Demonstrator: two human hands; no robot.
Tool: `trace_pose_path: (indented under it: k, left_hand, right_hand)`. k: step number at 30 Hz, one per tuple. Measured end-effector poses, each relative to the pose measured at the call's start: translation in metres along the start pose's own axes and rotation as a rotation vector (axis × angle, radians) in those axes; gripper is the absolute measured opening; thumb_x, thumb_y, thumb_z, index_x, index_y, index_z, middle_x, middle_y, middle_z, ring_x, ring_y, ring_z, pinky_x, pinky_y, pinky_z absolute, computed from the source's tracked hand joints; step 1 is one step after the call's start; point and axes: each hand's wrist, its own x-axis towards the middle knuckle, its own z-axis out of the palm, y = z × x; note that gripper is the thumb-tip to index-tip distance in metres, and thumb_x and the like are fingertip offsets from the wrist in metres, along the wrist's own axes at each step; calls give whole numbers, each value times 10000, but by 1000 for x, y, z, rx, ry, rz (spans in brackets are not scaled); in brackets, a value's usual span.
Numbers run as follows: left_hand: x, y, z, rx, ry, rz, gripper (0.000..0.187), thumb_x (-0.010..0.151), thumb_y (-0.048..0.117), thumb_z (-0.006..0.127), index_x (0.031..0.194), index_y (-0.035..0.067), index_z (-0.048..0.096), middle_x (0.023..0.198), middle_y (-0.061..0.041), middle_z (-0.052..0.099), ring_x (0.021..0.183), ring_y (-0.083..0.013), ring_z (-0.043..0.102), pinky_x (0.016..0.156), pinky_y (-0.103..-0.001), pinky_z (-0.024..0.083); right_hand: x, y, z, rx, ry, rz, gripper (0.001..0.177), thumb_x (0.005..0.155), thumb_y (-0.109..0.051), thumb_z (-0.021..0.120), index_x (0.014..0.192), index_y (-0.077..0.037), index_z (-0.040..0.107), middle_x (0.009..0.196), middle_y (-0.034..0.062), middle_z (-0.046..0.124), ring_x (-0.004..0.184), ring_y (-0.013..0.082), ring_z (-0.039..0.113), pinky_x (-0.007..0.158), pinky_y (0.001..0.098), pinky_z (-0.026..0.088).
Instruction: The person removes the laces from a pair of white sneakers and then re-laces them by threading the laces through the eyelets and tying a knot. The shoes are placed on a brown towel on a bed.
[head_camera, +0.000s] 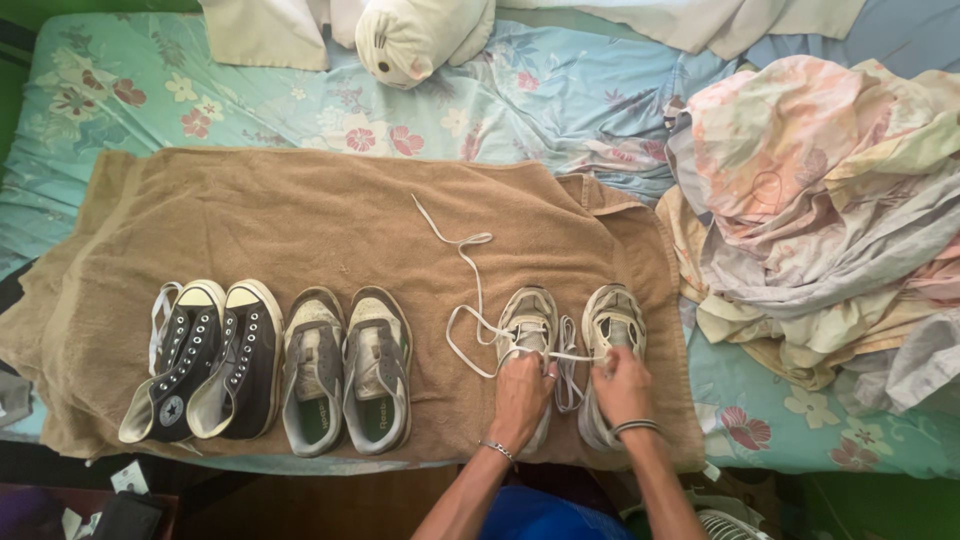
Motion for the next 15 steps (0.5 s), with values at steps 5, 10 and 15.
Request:
trace_pose_path:
  k: [5, 10, 15]
  left_hand:
    - [-6, 2, 7, 50, 33, 22, 267, 942, 134, 685, 725, -19, 663, 611, -216, 643, 527, -334, 624, 528, -450, 505]
    - [-3, 1, 19, 94, 19, -36, 245, 984, 102, 660, 768, -14, 660, 616, -204, 648, 545, -338, 644, 528, -448, 519]
    - [-4, -10, 24, -1, 56, -20, 97, 871, 23, 661, 786, 2, 701, 644, -195, 676, 585, -304, 682, 555, -418, 539]
  right_hand:
    - [5, -44, 5, -295, 48, -420, 321, 927, -329, 677, 1172, -128, 727, 1054, 117, 741, 1029, 305, 649, 910, 487, 455]
    - [25, -50, 16, -216, -272, -124, 193, 917, -364, 696, 998, -255, 833, 925, -7, 812, 912, 176, 716, 1003, 470, 403]
    - [33, -16, -10, -137, -310, 2, 180, 916, -367, 733, 980, -227, 826, 883, 8, 780, 839, 193, 730, 845, 395, 544]
